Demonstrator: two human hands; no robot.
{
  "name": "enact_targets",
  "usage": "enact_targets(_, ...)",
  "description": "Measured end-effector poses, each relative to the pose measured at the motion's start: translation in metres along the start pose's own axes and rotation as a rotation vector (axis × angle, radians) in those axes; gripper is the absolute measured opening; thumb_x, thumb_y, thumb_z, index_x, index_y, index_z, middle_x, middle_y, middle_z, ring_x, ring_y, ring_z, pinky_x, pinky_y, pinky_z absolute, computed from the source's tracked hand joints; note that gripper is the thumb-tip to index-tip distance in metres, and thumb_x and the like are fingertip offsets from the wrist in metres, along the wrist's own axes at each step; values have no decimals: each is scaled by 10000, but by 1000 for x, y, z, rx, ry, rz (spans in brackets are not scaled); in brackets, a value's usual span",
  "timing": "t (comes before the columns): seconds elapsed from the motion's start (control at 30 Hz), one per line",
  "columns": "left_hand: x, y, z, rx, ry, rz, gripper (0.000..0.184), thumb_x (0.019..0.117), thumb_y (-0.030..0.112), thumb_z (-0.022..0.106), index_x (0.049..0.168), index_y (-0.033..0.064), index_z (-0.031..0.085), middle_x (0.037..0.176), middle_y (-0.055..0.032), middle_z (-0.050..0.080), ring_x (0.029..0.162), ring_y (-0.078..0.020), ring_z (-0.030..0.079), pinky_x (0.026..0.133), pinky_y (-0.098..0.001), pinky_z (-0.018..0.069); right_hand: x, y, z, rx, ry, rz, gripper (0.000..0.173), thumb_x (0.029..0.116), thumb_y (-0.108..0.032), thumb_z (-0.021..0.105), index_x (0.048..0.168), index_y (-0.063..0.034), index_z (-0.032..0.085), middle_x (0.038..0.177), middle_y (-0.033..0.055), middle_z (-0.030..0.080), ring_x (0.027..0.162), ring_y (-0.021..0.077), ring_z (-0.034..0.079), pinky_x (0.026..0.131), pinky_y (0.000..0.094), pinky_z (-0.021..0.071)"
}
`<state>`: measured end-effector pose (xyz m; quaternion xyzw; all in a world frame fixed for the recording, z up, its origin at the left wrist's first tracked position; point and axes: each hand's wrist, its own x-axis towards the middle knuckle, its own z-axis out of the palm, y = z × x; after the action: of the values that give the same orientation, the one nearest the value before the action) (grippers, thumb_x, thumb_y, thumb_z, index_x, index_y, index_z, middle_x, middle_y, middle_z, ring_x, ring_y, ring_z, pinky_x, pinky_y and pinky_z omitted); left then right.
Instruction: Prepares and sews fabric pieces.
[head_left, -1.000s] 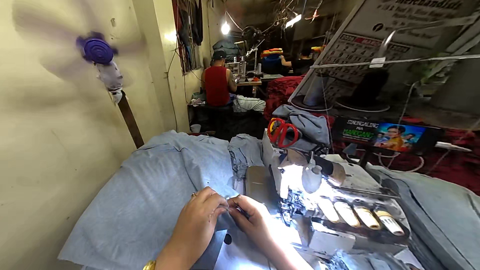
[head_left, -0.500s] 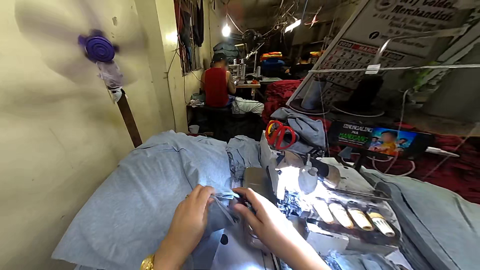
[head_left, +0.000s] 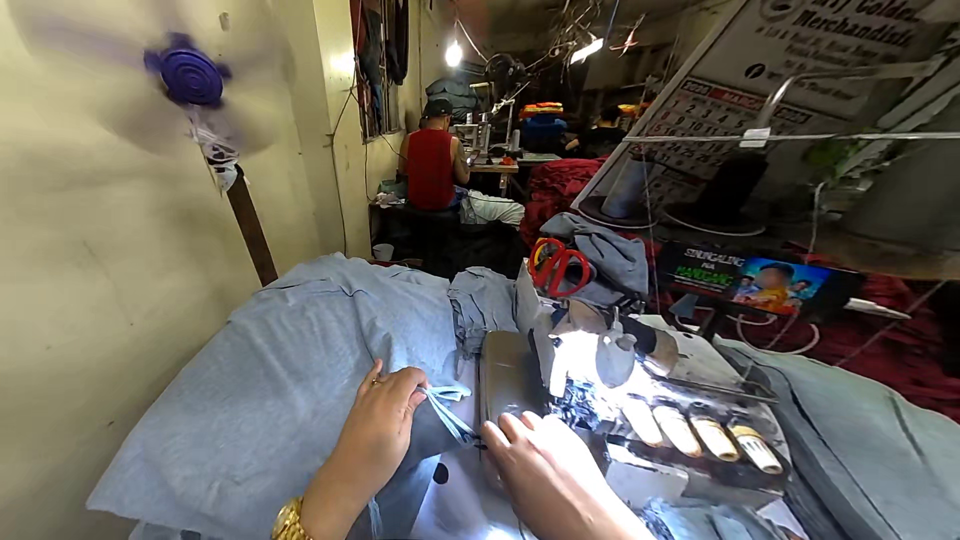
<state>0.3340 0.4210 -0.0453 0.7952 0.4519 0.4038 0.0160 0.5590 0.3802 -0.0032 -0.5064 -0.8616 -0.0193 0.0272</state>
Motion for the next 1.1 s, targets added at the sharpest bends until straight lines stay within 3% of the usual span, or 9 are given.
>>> enact_targets(0.1, 0, -1, 1, 39, 35, 33, 240, 1075, 245, 472, 1079, 123, 678, 1015, -6, 724, 996, -166, 703, 989, -500, 519, 7, 0, 16, -88, 130, -23, 150, 894, -108, 654, 1017, -55, 723, 899, 175, 715, 853, 394, 711, 691, 525, 558)
enact_targets(0.2, 1, -3, 2, 20, 68, -16, 209, 1062, 210, 493, 1066, 89, 664, 1041, -70, 672, 923, -183, 687, 784, -365, 596, 9, 4, 8, 3, -28, 34, 227, 970, -219, 620, 1104, -53, 696, 996, 189, 713, 961, 407, 693, 787, 560, 533)
enact_targets(0.27, -1, -1, 0, -36, 64, -109, 205, 1066, 208, 484, 1084, 74, 638, 1025, -83, 632, 839, -149, 663, 699, -294, 582, 8, 15, 15, 143, 185, -46, 263, 918, -323, 663, 1008, -79, 701, 871, 136, 709, 778, 341, 719, 633, 518, 566)
enact_targets(0.4, -1, 3, -6, -201, -56, -239, 218, 1063, 183, 469, 1130, 48, 626, 1066, -99, 633, 931, -149, 645, 822, -296, 556, 11, 16, 26, 548, 318, -116, 237, 937, -222, 675, 1141, -104, 699, 952, 89, 719, 753, 221, 696, 652, 422, 585)
enact_targets(0.73, -4, -1, -6, -497, -113, -229, 216, 1069, 122, 414, 1102, -21, 572, 1499, -200, 501, 1427, -195, 464, 1147, -323, 411, 31, 7, 41, 523, 290, -106, 376, 935, -217, 681, 1310, -182, 683, 1066, 100, 724, 810, 245, 714, 688, 448, 597)
enact_targets(0.87, -3, -1, -7, -445, -89, -232, 247, 1083, 138, 406, 1194, 18, 590, 1365, -96, 643, 1275, -118, 605, 1072, -296, 491, 34, 9, 34, 434, 107, -9, 266, 995, -261, 622, 1199, -117, 714, 1071, 138, 707, 902, 308, 719, 750, 502, 583)
enact_targets(0.93, -2, -1, -8, -311, -34, -259, 232, 1083, 165, 410, 1165, 72, 607, 1230, -30, 713, 1106, -98, 683, 949, -304, 556, 30, 15, 44, 421, 276, -114, 174, 938, -204, 661, 1053, -104, 746, 944, 116, 707, 770, 270, 714, 638, 457, 589)
enact_targets(1.03, -1, 2, -5, -169, -10, -254, 213, 1076, 155, 432, 1142, 70, 616, 1099, -42, 720, 937, -140, 701, 823, -340, 587, 22, 16, 50, 451, 434, -387, 110, 850, -123, 693, 950, -100, 733, 834, 105, 673, 626, 230, 673, 499, 397, 556)
enact_targets(1.1, -3, 8, 3, -78, 27, -178, 201, 1068, 152, 461, 1126, 65, 633, 1027, -65, 718, 872, -171, 716, 751, -353, 605, 13, 10, 40, 439, 290, -312, 130, 904, -140, 654, 971, -59, 729, 890, 148, 692, 706, 292, 703, 576, 459, 578)
